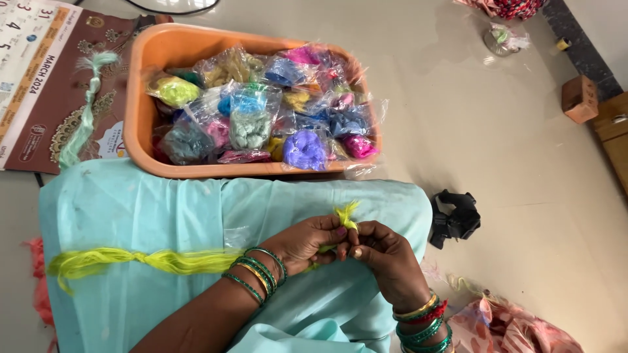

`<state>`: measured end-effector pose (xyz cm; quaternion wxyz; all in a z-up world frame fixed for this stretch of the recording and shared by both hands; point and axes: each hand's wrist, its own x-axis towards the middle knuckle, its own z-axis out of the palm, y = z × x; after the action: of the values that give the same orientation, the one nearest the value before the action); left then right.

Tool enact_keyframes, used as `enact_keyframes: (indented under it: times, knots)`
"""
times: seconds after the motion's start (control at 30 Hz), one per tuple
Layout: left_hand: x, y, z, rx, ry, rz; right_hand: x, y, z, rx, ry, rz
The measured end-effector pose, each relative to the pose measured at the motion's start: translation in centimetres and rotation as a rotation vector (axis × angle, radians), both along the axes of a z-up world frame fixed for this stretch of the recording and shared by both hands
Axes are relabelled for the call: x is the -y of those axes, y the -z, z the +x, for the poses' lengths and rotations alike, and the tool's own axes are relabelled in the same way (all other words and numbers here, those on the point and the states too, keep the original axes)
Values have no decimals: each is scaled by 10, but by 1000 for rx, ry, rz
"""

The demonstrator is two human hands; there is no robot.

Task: The person manually packages small bundles of colorful yarn into plastic bags and ties them.

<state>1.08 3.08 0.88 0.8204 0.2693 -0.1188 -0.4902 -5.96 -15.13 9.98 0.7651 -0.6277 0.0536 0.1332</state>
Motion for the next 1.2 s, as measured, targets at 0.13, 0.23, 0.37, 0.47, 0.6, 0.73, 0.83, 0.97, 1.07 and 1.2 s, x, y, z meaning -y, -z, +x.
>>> enact_keyframes:
  times: [0.13,0.23,0.37,0.47,0.6,0.73,0.83,0.97,1.07,1.2]
  knots:
    - [-1,4,1,-34,45,-17,5,14,-1,30,54,-21]
    - [-5,1,1,-35,58,-35,6,14,-3,14,36,-26]
    - [0,-3,2,-56,-25,16,6,17,-4,-17,36,64]
    - [8,-2,1,3,-167,136,8,23,-4,-47,112,235]
    - [27,2,-9,253,-404,223,6,24,-6,14,143,372]
    - [32,-10,-14,320,-535,247,2,18,0,-35,215,378]
    - [30,-21,-18,372,-576,359,5,35,-1,35,272,168]
    - [22,-54,-26,500,-595,587,-16,18,-4,210,329,-259]
    - [16,-70,-27,553,-563,724,-26,4,-7,430,356,-793]
    - [16,-59,-29,763,-618,747,-14,7,-6,664,229,-1118]
